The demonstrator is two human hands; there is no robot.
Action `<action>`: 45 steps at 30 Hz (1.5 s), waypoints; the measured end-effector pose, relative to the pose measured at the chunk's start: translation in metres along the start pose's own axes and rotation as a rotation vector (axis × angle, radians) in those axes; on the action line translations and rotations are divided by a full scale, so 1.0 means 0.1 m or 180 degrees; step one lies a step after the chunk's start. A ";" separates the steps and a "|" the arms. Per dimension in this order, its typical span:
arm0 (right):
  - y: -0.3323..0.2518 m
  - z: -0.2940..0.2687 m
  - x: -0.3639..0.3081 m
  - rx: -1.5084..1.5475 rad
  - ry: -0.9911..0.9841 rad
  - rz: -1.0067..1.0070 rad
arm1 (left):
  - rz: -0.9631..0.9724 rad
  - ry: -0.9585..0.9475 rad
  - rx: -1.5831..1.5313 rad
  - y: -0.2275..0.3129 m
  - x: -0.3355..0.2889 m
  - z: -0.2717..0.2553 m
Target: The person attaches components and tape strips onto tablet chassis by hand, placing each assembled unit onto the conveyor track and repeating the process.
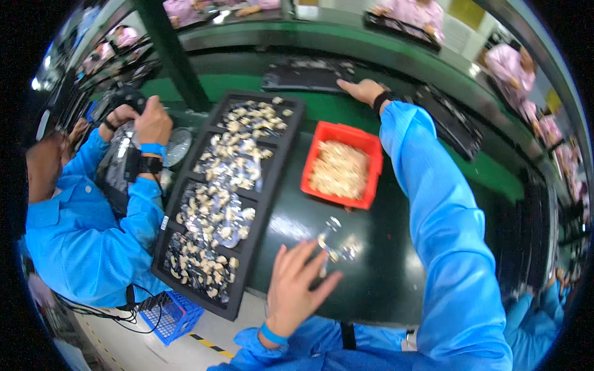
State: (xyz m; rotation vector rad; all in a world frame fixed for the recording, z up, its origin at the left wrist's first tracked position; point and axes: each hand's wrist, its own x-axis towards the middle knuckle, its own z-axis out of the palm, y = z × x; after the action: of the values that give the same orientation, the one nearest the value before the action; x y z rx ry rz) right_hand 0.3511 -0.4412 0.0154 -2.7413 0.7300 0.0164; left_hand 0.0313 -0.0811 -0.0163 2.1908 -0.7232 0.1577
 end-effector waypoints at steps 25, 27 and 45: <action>2.32 -1.02 -4.52 0.3439 0.2165 0.0529 | -0.0107 0.0473 -0.0059 -0.12 0.02 -0.13; 2.38 -0.71 -5.02 0.3403 0.1900 0.0769 | -0.0054 0.0471 -0.0066 -0.11 0.10 -0.08; 0.64 0.03 -4.73 0.0981 0.1218 -0.1314 | 0.0666 -0.0217 0.0302 -0.08 0.39 0.02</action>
State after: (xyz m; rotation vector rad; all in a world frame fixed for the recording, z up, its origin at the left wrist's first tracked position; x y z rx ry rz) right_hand -0.0916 -0.2640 0.0360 -2.5592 0.2106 -0.6657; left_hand 0.0673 -0.0960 -0.0100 2.2155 -1.0018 0.2290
